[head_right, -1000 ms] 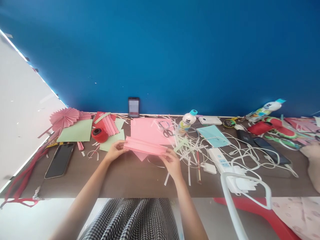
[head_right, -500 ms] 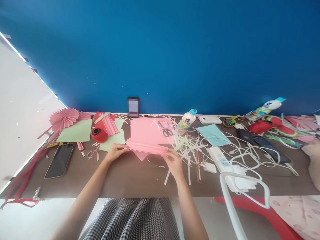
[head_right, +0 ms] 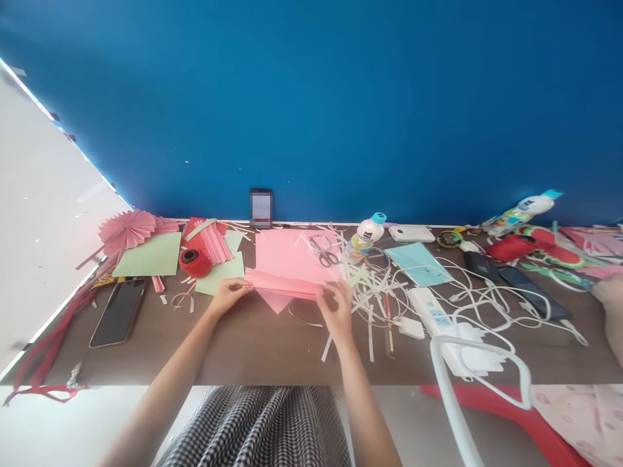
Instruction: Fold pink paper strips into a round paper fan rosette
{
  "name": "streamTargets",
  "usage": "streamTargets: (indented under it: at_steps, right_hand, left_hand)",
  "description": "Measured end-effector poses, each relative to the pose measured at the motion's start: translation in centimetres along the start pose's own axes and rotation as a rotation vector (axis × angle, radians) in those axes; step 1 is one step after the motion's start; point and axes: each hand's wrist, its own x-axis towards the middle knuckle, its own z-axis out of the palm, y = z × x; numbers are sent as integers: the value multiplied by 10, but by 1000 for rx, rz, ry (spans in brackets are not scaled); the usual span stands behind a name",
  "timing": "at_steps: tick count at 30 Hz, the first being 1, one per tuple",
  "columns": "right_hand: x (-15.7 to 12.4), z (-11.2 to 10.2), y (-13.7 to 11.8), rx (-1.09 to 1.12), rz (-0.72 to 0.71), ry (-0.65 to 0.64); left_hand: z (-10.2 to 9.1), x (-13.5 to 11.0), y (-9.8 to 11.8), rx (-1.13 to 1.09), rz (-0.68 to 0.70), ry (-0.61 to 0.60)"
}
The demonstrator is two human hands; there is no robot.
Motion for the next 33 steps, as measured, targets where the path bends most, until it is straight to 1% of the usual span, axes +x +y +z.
streamTargets:
  at_steps: [1, 2, 3, 4, 6, 7, 8, 10, 13, 16, 19, 21, 24, 28, 30, 33]
  right_hand:
    - [-2, 1, -3, -68, -31, 108]
    - [-4, 2, -8, -132, -76, 181]
    - [-5, 4, -13, -181, -137, 190]
    - [-7, 6, -19, -214, -218, 123]
    - [-7, 15, -31, -213, -391, -190]
    - [-6, 20, -36, -199, -443, -306]
    - [-4, 25, -39, -193, -463, -360]
    - [1, 35, -42, -185, -458, -397]
    - [6, 47, -38, -184, -418, -452]
    - [5, 54, -30, -185, -359, -534]
    - [2, 58, -24, -170, -293, -563]
    - [0, 59, -21, -166, -274, -578]
    - [-2, 62, -20, -156, -268, -598]
    - [-1, 65, -20, -109, -251, -613]
    - [1, 61, -19, -114, -252, -601]
    - [5, 43, -13, -169, -277, -497]
  left_hand:
    - [2, 0, -1, 0, 0, -7]
    - [3, 0, -1, 1, 1, -20]
    - [5, 0, -2, 3, 4, -36]
    - [6, -1, -2, 4, 7, -50]
    - [8, -1, -2, 0, 16, -72]
    - [8, -1, -2, -7, 21, -80]
    - [8, -2, -2, -19, 23, -88]
    - [10, -3, -1, -60, 15, -115]
    - [14, -4, 1, -135, -18, -175]
    - [20, -4, 2, -206, -26, -240]
    - [24, -4, 0, -229, -16, -282]
    - [25, -4, -3, -189, -14, -288]
    - [24, -3, -9, -81, -6, -261]
    - [21, -2, -13, 58, 37, -256]
    - [18, -2, -13, 121, 83, -267]
    - [11, -1, -8, 262, 177, -242]
